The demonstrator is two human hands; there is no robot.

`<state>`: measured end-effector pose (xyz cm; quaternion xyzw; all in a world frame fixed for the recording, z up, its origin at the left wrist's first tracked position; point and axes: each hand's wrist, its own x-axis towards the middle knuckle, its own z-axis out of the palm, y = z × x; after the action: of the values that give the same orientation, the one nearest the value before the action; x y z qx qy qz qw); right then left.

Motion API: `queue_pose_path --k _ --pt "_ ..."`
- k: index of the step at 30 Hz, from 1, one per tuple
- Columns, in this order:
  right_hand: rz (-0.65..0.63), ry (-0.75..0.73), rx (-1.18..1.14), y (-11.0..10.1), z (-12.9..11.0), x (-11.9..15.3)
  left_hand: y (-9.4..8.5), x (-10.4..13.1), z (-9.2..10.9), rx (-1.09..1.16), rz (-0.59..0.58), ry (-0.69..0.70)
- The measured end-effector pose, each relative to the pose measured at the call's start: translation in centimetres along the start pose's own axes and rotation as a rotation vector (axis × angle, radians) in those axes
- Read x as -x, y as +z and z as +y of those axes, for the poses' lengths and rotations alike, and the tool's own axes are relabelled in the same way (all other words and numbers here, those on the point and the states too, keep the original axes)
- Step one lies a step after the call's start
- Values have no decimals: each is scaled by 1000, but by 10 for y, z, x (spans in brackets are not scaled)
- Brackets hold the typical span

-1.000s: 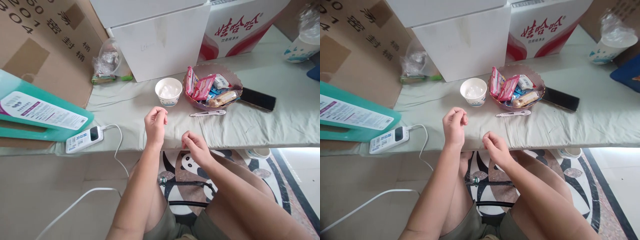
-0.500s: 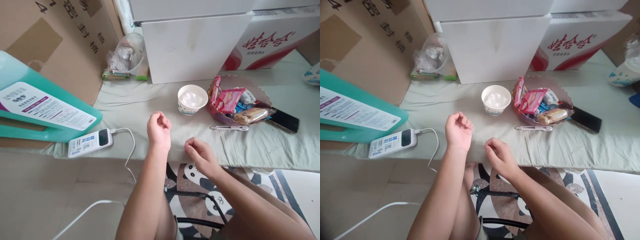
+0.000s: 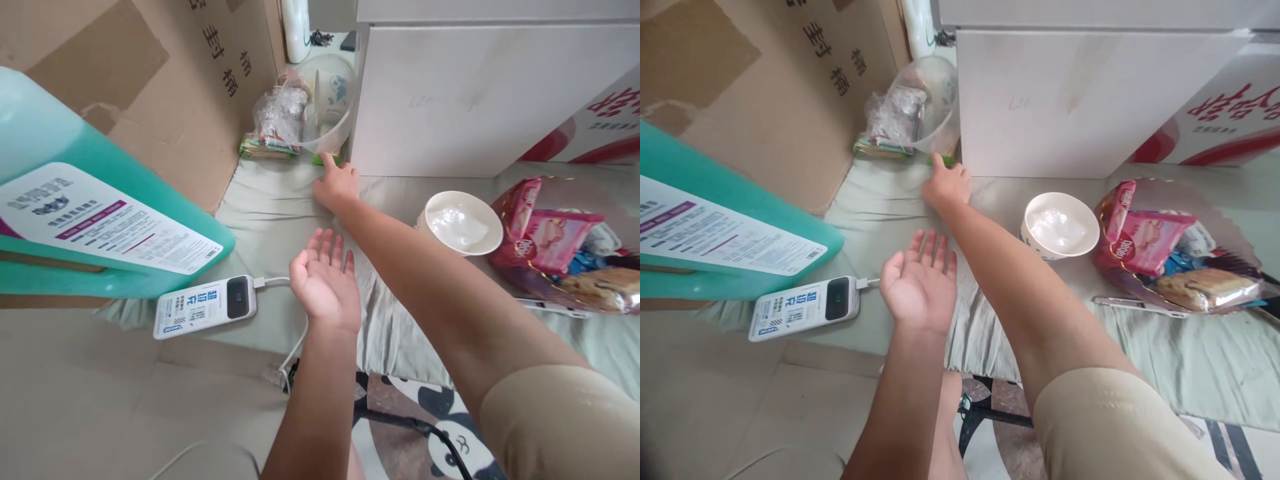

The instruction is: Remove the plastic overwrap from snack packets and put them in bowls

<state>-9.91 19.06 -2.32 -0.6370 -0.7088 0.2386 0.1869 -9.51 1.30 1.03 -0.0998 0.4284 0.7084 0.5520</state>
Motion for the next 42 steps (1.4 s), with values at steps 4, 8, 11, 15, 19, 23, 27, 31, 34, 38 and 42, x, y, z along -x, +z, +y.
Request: queue_pose_path --k 4,8,11,15,19,23,27,31,34,38,42 --pt "-10 38 28 7 -14 -3 0 0 2 30 10 -49" --pt "-51 14 44 6 -13 -14 -1 2 0 54 6 -95" --pt "-116 0 91 3 -10 -27 0 4 -2 61 -1 -117" --pt "-97 -11 62 1 -4 -37 2 6 -4 89 0 -131" --pt "-17 -68 -41 1 5 -35 4 6 -4 105 11 -137" --pt "-2 -165 -91 1 14 -17 4 5 0 121 21 -132" --pt "-93 -237 -70 -6 12 22 2 5 5 195 31 -163" --pt "0 -332 55 -32 -9 38 0 5 5 226 -19 -186" --pt "74 -260 171 -55 -25 15 -1 5 2 212 -65 -198" --pt "71 -201 268 -74 -29 -19 -2 4 3 203 -85 -221" --pt "163 -331 256 -70 -36 -7 -3 3 7 219 -85 -247"
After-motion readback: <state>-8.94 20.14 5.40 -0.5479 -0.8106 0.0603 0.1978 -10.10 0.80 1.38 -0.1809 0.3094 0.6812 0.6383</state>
